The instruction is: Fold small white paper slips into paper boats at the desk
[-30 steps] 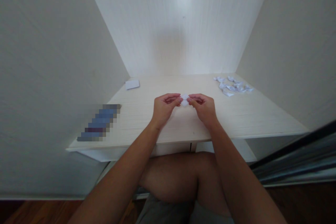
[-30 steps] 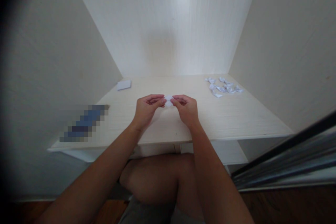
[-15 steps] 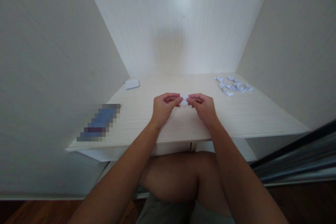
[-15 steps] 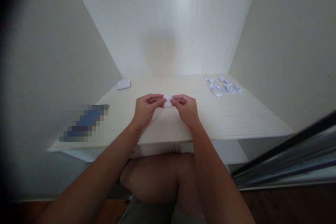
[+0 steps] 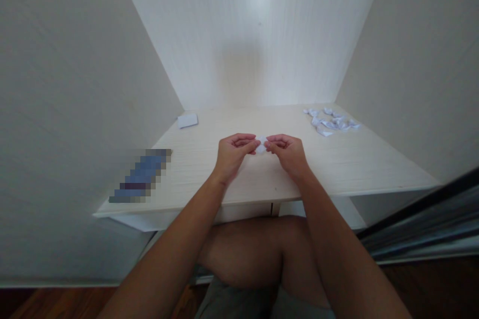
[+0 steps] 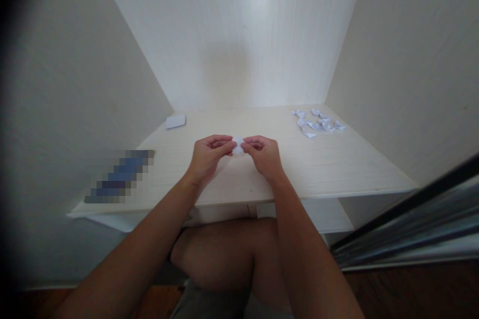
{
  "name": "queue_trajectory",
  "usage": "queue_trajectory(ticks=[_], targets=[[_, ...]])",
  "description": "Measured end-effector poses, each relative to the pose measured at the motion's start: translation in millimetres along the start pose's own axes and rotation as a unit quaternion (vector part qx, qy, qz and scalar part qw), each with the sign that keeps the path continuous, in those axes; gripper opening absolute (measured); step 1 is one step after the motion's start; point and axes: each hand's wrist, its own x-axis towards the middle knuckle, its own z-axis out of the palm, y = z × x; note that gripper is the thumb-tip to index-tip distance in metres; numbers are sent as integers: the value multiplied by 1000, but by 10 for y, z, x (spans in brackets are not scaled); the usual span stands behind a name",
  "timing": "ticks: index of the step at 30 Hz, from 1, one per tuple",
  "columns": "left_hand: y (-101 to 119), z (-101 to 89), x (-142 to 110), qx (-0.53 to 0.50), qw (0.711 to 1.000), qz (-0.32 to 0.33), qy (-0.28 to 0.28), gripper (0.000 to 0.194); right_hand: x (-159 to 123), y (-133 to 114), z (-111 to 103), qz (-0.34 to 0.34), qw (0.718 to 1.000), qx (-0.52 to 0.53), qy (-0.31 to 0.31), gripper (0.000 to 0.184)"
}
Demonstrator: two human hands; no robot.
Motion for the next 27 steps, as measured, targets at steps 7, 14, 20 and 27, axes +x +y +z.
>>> queue_trajectory(ticks=[7, 14, 20, 27], targets=[[-4, 2, 0, -3, 1000, -4, 2, 36, 24, 48, -4, -2, 1000, -14, 1, 28], [15, 7, -12, 1, 1000, -17, -12, 38, 49, 101, -34, -8, 999, -35, 3, 27], [-1, -12, -17, 13, 999, -25, -37, 40, 36, 115, -56, -16, 999, -50, -10, 27], [-32, -23, -16, 22, 999, -23, -35, 45, 32, 118, -48, -21, 996, -86, -17, 26]])
